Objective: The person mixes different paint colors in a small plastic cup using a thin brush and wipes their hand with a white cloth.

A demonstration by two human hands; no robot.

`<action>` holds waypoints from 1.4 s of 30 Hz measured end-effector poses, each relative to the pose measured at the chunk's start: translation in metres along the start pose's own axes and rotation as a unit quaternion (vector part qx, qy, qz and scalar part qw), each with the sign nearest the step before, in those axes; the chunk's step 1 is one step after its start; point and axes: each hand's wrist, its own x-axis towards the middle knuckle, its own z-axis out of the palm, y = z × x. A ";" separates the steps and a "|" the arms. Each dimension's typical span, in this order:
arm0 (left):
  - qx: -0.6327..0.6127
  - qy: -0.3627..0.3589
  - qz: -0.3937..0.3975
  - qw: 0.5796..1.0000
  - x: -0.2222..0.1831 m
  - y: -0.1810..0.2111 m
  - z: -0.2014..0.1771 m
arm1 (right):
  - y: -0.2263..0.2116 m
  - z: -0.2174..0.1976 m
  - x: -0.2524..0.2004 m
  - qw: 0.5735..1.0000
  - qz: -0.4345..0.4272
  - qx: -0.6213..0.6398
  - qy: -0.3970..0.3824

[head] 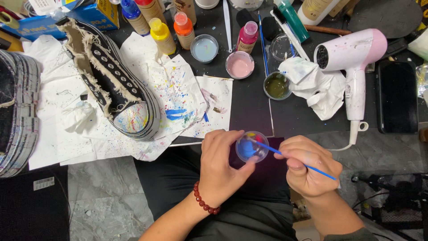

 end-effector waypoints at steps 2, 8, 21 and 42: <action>-0.018 0.003 -0.002 1.000 -0.007 0.004 -0.008 | -0.011 0.000 0.001 0.999 0.011 0.034 -0.041; -0.056 -0.004 0.000 0.998 -0.027 0.006 -0.029 | -0.035 0.000 0.000 0.994 0.034 0.058 -0.085; -0.095 -0.019 -0.015 0.995 -0.047 -0.001 -0.055 | -0.063 0.012 0.008 0.986 0.068 0.058 -0.138; -0.106 -0.019 -0.026 0.994 -0.055 -0.011 -0.057 | -0.065 0.024 0.012 0.983 0.032 0.052 -0.170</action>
